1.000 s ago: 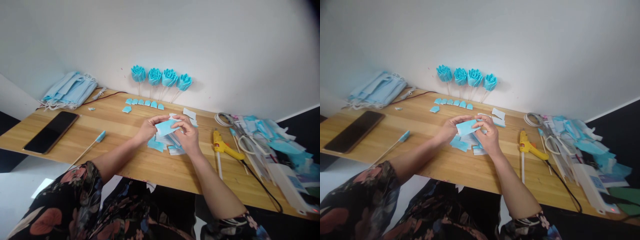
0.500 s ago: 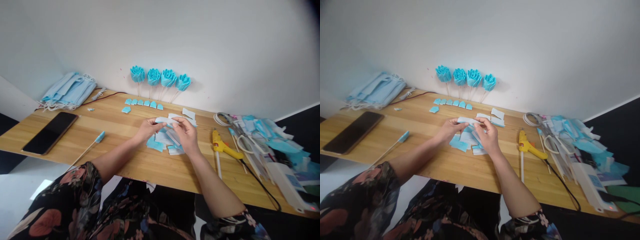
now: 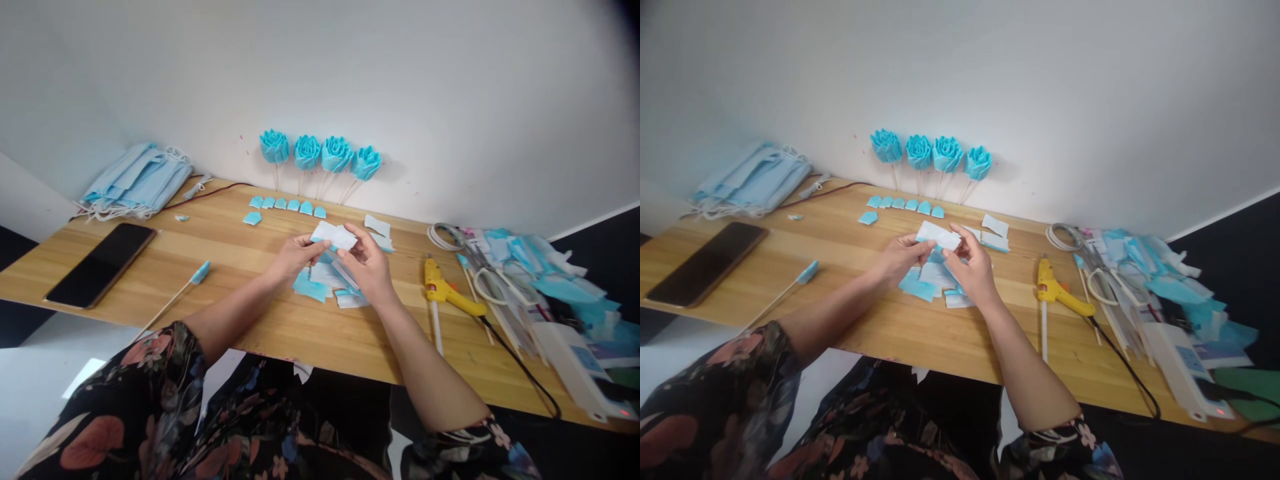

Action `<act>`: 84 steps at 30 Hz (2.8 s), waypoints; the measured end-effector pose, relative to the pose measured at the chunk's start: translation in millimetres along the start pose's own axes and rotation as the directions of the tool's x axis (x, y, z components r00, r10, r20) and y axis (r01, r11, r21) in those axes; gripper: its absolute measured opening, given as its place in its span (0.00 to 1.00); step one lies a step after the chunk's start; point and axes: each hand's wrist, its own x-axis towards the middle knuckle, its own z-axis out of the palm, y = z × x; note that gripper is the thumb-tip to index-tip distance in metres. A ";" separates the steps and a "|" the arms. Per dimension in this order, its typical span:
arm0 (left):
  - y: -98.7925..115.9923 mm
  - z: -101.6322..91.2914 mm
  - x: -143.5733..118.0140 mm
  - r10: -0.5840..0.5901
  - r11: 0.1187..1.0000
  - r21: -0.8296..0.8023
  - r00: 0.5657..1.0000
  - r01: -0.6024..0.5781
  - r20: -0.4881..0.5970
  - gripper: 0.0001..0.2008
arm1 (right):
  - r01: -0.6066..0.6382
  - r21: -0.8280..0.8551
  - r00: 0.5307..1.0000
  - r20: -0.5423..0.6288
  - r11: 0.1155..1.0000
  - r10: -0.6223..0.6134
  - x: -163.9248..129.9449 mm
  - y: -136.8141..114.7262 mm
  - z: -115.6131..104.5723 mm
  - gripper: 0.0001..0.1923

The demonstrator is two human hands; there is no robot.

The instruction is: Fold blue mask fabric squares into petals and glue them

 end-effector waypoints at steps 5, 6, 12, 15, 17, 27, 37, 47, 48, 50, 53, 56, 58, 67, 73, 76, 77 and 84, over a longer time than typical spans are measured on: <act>-2.1 -1.0 1.2 0.007 0.999 -0.031 1.000 -0.007 0.009 0.21 | 0.002 -0.019 0.999 -0.050 1.000 -0.003 -0.5 -6.4 0.4 0.24; -2.0 -1.3 1.3 0.006 1.000 -0.031 1.000 -0.006 0.010 0.21 | 0.005 -0.024 0.998 -0.057 1.000 -0.006 -0.5 -7.3 0.2 0.24; 1.8 -1.7 -0.5 0.035 0.998 -0.047 0.999 -0.035 0.001 0.22 | 0.001 -0.033 0.998 -0.056 0.999 -0.003 -0.4 -7.2 -0.6 0.24; 2.1 -1.9 -0.9 0.021 0.999 -0.036 1.000 -0.021 0.005 0.21 | -0.025 0.002 0.999 -0.023 1.000 0.025 -0.6 -6.5 0.1 0.25; 1.6 -2.2 -1.0 0.013 1.000 -0.024 1.000 -0.013 0.005 0.21 | -0.037 0.011 0.999 -0.008 0.999 0.037 -0.8 -5.3 0.4 0.25; 1.5 0.0 1.1 -0.011 0.992 -0.123 1.000 0.011 -0.003 0.21 | 0.040 -0.081 0.999 0.003 0.996 -0.040 -0.5 -0.2 -0.7 0.23; -6.3 -1.6 1.3 -0.084 0.996 -0.031 0.995 0.085 0.046 0.16 | 0.003 -0.086 1.000 -0.030 0.996 -0.006 0.3 5.7 0.7 0.23; 7.0 -7.4 3.0 -0.013 0.993 -0.118 0.998 0.005 -0.067 0.15 | 0.021 -0.086 0.996 -0.084 0.996 -0.028 3.6 -1.6 -3.6 0.20; 8.9 -8.7 3.6 -0.024 0.991 -0.134 0.996 0.013 -0.085 0.14 | 0.036 -0.121 0.993 -0.110 0.992 -0.049 2.9 -10.7 -6.4 0.19; 11.4 -11.1 4.8 -0.047 0.987 -0.156 0.993 0.030 -0.107 0.13 | 0.093 -0.208 0.982 -0.141 0.974 -0.124 -0.7 -35.8 -14.2 0.17; 12.8 -13.4 6.2 -0.043 0.986 -0.163 0.993 0.024 -0.113 0.12 | 0.247 -0.410 0.964 0.013 0.878 -0.265 -10.4 -75.8 -36.6 0.16; 13.7 -13.3 6.0 -0.033 0.987 -0.162 0.992 0.012 -0.125 0.12 | 0.252 -0.542 0.967 0.119 0.801 -0.224 -21.5 -88.1 -81.2 0.17; 14.6 -12.1 4.9 -0.040 0.985 -0.170 0.991 0.018 -0.128 0.12 | 0.155 -0.645 0.988 0.090 0.749 -0.127 -29.1 -72.9 -121.9 0.18; 13.4 -7.9 2.6 -0.072 0.983 -0.175 0.994 0.057 -0.078 0.13 | 0.220 -0.942 0.959 0.256 0.255 0.120 -63.3 34.3 -221.4 0.26; 11.3 -10.4 5.8 -0.061 0.984 -0.170 0.992 0.042 -0.107 0.14 | 0.214 -0.968 0.961 0.233 0.133 0.146 -62.1 33.7 -216.4 0.32; 10.4 -12.5 7.4 -0.035 0.988 -0.153 0.990 0.014 -0.133 0.13 | 0.113 -0.970 0.979 0.145 0.214 0.141 -58.5 31.5 -220.9 0.32; 10.1 -13.0 7.9 -0.030 0.989 -0.144 0.990 0.010 -0.140 0.14 | 0.058 -0.960 0.986 0.098 0.275 0.135 -56.0 30.1 -221.4 0.31; 8.5 -13.8 8.1 -0.029 0.987 -0.157 0.997 0.019 -0.065 0.16 | -0.280 -0.199 0.947 -0.220 0.939 0.235 -25.9 -20.6 -183.5 0.16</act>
